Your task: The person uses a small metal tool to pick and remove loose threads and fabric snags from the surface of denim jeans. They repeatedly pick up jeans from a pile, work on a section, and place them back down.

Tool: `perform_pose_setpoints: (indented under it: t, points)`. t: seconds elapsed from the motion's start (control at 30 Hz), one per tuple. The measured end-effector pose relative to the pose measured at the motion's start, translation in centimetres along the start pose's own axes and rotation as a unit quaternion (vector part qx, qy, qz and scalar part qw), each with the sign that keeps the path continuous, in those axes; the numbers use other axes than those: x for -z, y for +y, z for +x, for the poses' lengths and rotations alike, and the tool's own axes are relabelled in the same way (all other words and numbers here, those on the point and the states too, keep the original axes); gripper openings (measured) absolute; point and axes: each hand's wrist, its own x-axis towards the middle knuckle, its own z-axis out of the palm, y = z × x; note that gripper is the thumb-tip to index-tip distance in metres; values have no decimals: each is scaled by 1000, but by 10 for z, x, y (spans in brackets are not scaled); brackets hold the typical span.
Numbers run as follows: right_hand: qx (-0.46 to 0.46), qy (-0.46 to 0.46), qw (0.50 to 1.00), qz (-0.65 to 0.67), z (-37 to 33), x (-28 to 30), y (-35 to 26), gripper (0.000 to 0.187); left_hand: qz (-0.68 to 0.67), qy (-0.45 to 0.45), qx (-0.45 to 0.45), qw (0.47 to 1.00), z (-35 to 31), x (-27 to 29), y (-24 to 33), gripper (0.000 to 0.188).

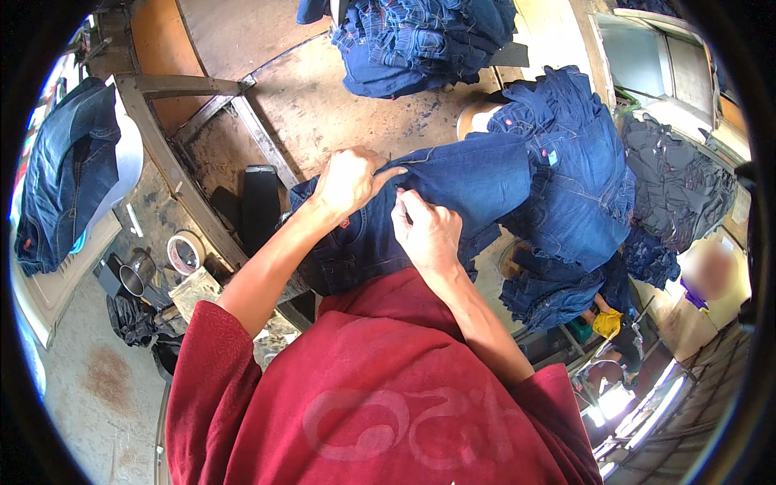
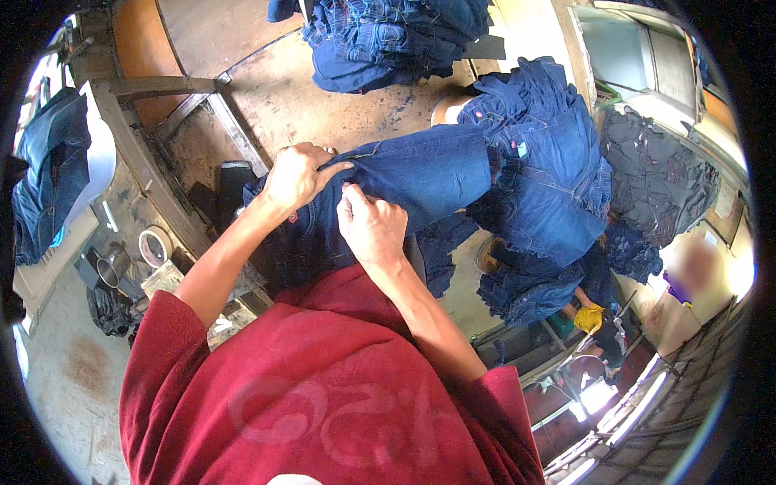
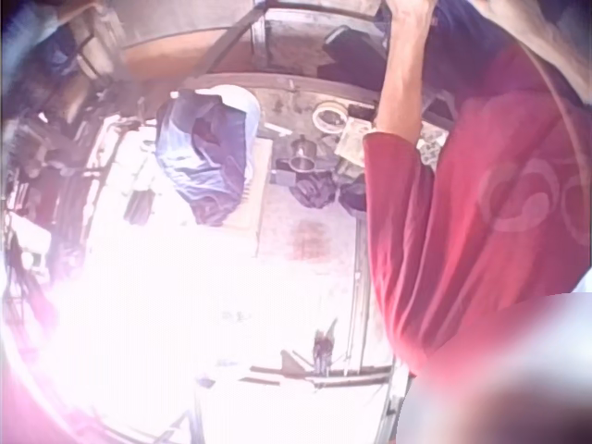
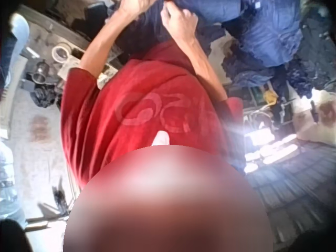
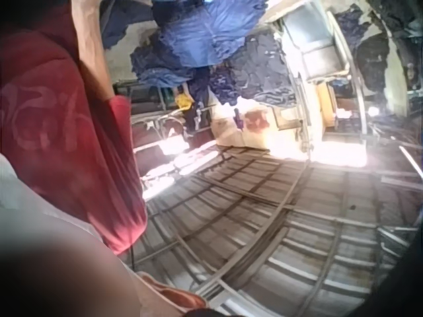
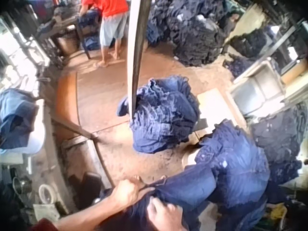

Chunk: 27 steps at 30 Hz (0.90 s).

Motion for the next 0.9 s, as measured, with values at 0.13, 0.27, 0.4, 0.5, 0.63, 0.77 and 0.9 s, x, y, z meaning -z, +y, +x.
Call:
perform_pose_setpoints:
  t: [0.13, 0.27, 0.4, 0.5, 0.63, 0.77, 0.9]
  points:
    - [-24, -31, 999, 2, -1, 3, 1, 6, -5, 16, -9, 1000, -1, 3, 3, 35]
    - [-15, 35, 996, 79, 6, 0, 2, 5, -12, 33, -15, 999, 0, 2, 3, 36]
    - [-1, -28, 1000, -8, 4, 3, 1, 5, 3, 32, -12, 999, -1, -2, 1, 42]
    - [-5, -73, 997, -27, 0, 9, 2, 7, 12, 30, -7, 999, -1, -3, 1, 43]
    - [-17, 14, 995, 96, 4, 5, 6, 8, 13, 27, 0, 1000, -1, -1, 2, 41]
    - [7, -3, 999, 45, 5, 0, 7, 7, 3, 20, -3, 1000, -1, 0, 3, 36]
    - [6, -67, 998, -3, 2, 8, 9, 8, 25, 21, -1, 999, 0, 1, 5, 42]
